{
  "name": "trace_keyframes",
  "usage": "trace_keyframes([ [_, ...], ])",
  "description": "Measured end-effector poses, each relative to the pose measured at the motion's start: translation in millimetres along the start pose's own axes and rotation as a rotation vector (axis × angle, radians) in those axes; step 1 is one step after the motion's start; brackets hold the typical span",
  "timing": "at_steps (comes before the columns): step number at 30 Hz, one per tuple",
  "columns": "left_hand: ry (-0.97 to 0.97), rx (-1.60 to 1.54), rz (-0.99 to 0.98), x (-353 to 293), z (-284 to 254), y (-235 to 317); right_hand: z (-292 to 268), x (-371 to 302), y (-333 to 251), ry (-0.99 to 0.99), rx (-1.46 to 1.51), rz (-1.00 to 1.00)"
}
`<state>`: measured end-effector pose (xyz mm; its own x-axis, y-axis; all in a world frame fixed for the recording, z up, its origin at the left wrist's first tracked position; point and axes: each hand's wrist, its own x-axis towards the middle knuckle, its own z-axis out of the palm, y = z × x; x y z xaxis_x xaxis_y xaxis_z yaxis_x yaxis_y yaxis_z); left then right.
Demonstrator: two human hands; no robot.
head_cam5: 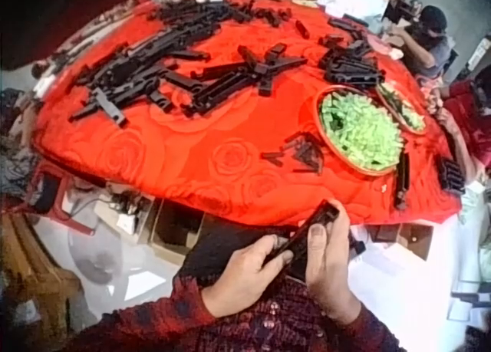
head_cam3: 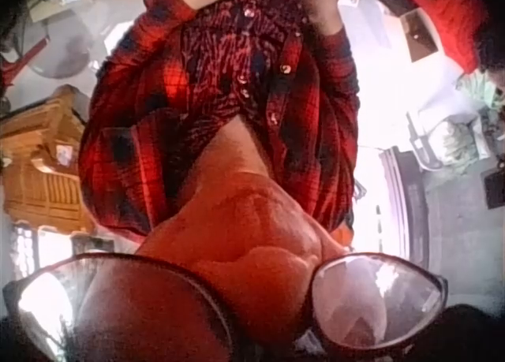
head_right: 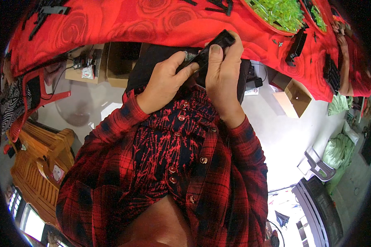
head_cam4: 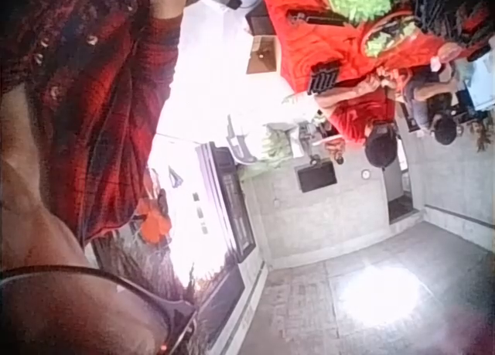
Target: The person assembles small black plastic parts and green plastic parts by hand on a table.
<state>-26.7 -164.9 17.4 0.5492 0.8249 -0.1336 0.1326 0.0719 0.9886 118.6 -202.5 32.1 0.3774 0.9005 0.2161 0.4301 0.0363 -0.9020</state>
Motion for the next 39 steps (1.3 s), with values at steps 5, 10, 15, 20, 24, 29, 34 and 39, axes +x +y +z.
trace_keyframes([
  [5, -0.004, 0.009, -0.017, 1, 0, -10, 2, 1, -5, -0.008, -0.043, -0.020],
  [10, -0.021, 0.100, -0.010, 2, 0, -9, 2, -2, 0, 0.056, -0.144, -0.034],
  [15, -0.041, 0.065, 0.000, 4, -4, 0, 1, -8, 2, 0.065, -0.183, -0.012],
  [20, -0.015, -0.069, -0.039, 4, 2, -6, 4, -9, -4, 0.068, -0.170, 0.029],
  [24, -0.014, 0.024, 0.075, 7, 0, -5, 3, -7, -5, 0.064, -0.175, 0.012],
  [29, 0.015, 0.038, 0.140, 6, 3, -9, 4, -13, -2, 0.072, -0.134, 0.039],
  [34, -0.038, -0.045, 0.011, 6, 2, -3, 2, -18, -4, 0.090, -0.139, 0.052],
  [39, -0.050, -0.089, 0.004, 3, 2, -4, 1, -21, -7, 0.096, -0.125, 0.009],
])
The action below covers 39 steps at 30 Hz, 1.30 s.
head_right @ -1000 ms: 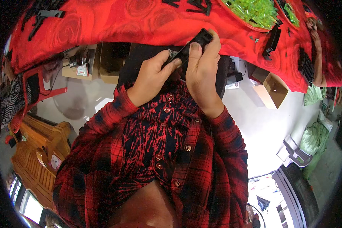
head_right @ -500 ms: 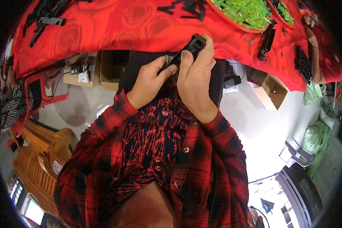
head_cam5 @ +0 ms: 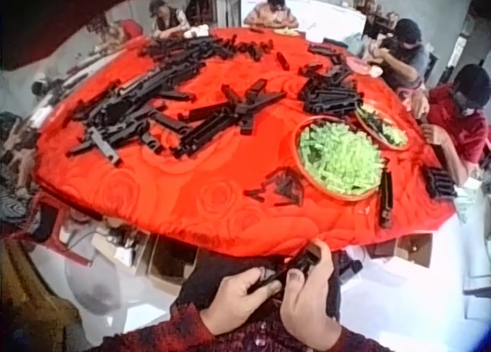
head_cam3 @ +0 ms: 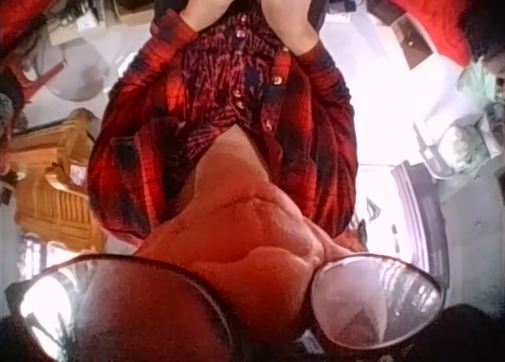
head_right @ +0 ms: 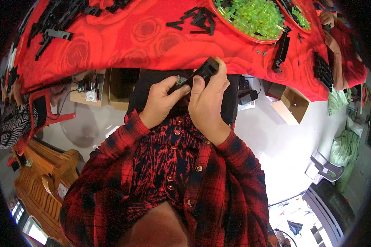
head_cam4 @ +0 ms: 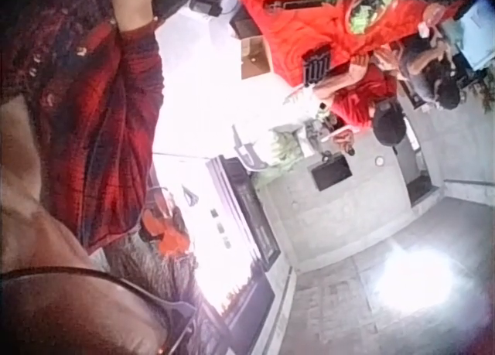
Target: The person assembles small black plastic parts and green plastic parts by hand on a table.
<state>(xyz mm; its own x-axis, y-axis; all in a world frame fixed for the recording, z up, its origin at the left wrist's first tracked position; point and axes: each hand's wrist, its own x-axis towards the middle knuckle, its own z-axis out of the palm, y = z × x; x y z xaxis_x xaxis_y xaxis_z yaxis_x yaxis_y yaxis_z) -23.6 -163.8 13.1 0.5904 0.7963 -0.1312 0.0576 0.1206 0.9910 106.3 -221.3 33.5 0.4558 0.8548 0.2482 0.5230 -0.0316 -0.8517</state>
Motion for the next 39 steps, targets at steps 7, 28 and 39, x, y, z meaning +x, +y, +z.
trace_keyframes([
  [7, 0.027, -0.053, 0.001, 4, 4, 1, 1, 6, 2, 0.003, -0.027, 0.039],
  [28, 0.009, -0.298, -0.122, -10, 2, 10, -1, -12, -30, 0.001, -0.131, -0.080],
  [39, -0.409, -0.683, -0.340, 42, -22, 48, -20, 80, -34, -0.060, 0.109, 0.290],
])
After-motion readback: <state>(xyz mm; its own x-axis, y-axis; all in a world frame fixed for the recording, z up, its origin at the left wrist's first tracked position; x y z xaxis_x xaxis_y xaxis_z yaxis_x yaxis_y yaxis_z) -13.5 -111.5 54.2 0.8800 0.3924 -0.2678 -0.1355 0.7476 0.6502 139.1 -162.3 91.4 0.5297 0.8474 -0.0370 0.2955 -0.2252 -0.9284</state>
